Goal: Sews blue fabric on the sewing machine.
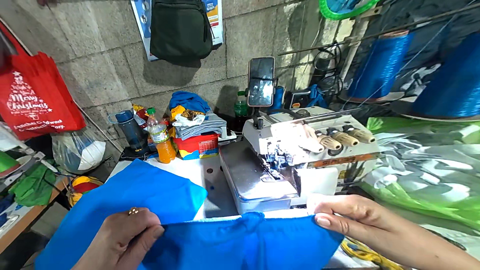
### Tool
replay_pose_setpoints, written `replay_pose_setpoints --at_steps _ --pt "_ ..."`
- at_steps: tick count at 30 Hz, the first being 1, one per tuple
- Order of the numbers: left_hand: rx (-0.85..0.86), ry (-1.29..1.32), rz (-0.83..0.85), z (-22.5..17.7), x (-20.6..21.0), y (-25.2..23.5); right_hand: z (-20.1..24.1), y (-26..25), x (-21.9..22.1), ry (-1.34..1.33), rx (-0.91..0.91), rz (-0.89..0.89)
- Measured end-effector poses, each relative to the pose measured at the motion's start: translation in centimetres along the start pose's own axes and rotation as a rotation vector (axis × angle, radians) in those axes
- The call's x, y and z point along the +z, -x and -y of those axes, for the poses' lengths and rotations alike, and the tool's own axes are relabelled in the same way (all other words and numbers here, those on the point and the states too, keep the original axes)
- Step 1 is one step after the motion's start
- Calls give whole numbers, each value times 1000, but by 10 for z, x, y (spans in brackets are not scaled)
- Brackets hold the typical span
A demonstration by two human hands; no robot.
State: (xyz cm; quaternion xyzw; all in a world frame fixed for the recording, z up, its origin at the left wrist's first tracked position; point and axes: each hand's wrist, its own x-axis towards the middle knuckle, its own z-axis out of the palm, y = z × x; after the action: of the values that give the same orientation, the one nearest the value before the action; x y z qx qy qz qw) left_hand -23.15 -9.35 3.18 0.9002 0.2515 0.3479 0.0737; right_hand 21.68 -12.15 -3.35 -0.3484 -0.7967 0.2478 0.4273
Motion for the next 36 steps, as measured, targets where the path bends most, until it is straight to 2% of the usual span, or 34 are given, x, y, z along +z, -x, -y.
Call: replay_pose_setpoints --at_steps 4,9,13,17,22,24,26,30,33,36 --pt "-20 136 75 6 10 -2 -9 8 1 -10 26 -24" --pt "-272 371 55 9 11 -2 -16 18 0 -138 92 -32" --pt "-297 379 47 7 14 -2 -16 20 4 -149 118 -26" --pt "-218 311 84 1 15 -7 -3 8 20 -101 24 -4" --pt "-154 27 205 -15 45 -18 24 -25 74 444 -243 -72" --pt "-140 -87 282 -20 59 -17 24 -29 83 536 -279 -111" --pt "-115 -120 296 -26 70 -14 29 -27 90 577 -281 -112" --pt "-119 -76 168 -27 76 -7 26 -17 99 585 -163 -148" --pt "-152 -111 149 -34 79 -9 39 -12 93 386 -32 -192" --pt "-171 -165 132 -43 86 -10 65 -16 99 295 -25 -148"
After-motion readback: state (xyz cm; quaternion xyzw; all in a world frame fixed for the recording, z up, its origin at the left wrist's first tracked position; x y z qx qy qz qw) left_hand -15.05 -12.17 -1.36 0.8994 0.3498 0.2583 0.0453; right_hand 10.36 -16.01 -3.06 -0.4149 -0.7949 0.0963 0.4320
